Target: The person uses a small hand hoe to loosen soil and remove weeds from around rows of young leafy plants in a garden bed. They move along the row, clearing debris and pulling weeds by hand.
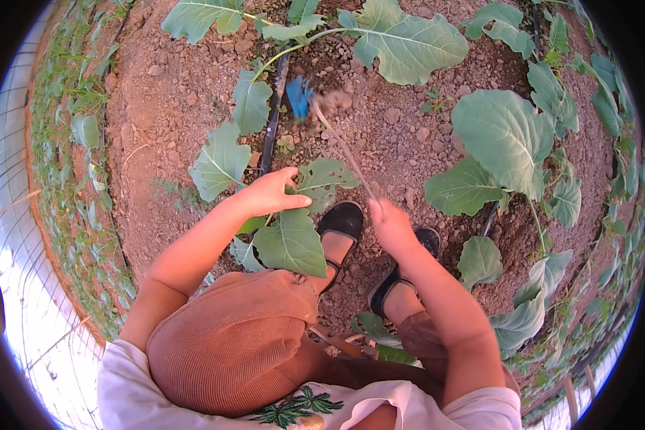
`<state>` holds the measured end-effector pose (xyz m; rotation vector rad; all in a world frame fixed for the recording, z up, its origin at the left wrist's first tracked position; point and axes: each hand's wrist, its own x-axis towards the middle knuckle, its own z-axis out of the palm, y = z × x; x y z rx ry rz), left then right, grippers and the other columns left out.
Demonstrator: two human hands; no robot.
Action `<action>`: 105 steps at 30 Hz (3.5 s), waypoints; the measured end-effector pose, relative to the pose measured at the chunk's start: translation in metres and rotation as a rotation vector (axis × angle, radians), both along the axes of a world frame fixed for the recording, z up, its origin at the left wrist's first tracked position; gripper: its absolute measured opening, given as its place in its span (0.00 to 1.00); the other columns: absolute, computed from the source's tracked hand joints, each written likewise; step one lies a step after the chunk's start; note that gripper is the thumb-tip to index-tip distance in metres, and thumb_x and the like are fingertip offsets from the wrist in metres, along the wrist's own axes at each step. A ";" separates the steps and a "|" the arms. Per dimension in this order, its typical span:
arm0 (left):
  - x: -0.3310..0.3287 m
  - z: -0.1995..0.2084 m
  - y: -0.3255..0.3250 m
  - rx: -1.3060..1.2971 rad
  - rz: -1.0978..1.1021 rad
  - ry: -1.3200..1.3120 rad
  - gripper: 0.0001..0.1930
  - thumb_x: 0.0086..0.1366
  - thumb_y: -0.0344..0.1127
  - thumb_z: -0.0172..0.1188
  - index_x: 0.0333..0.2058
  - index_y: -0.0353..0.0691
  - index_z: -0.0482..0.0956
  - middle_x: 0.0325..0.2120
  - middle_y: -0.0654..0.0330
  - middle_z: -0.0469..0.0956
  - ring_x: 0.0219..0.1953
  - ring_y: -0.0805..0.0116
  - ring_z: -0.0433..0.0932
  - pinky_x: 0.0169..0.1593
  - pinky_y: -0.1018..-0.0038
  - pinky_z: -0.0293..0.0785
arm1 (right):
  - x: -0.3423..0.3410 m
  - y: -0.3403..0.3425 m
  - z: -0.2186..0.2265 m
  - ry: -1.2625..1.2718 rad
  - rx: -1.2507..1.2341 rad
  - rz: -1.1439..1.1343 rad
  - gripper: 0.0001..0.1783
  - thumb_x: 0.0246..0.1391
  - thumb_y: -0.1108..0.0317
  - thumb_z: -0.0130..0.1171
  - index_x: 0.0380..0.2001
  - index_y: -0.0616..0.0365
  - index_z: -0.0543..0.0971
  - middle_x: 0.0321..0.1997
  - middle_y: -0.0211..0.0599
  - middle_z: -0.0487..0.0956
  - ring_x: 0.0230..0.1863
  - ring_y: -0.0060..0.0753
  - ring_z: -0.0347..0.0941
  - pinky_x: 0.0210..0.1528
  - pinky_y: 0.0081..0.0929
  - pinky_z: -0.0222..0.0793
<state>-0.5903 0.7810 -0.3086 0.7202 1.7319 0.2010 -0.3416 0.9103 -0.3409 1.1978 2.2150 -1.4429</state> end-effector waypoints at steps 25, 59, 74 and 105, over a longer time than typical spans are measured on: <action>0.015 0.016 -0.025 0.291 -0.154 0.110 0.25 0.57 0.49 0.60 0.43 0.32 0.73 0.40 0.49 0.74 0.43 0.52 0.74 0.46 0.64 0.70 | -0.038 -0.017 -0.038 0.119 -0.027 -0.199 0.21 0.63 0.53 0.41 0.33 0.60 0.73 0.26 0.50 0.73 0.31 0.50 0.71 0.34 0.39 0.66; 0.018 0.011 -0.037 0.357 -0.132 0.139 0.21 0.60 0.46 0.56 0.43 0.33 0.74 0.40 0.47 0.75 0.46 0.49 0.72 0.49 0.62 0.69 | 0.074 0.011 0.033 -0.081 0.040 0.256 0.14 0.59 0.58 0.49 0.34 0.59 0.71 0.23 0.57 0.75 0.28 0.63 0.71 0.28 0.50 0.66; -0.070 -0.043 0.050 0.190 1.575 -0.490 0.35 0.58 0.52 0.61 0.55 0.34 0.61 0.39 0.54 0.73 0.35 0.68 0.72 0.35 0.73 0.73 | 0.022 0.032 0.014 0.083 0.110 0.005 0.13 0.59 0.61 0.51 0.30 0.60 0.67 0.20 0.50 0.71 0.23 0.55 0.68 0.25 0.39 0.64; -0.189 0.011 0.098 0.269 -0.339 1.328 0.17 0.54 0.44 0.59 0.42 0.47 0.75 0.32 0.60 0.79 0.41 0.61 0.76 0.59 0.58 0.53 | -0.146 0.031 -0.014 0.253 -0.012 0.398 0.21 0.61 0.53 0.45 0.28 0.62 0.73 0.25 0.53 0.75 0.29 0.59 0.72 0.34 0.48 0.68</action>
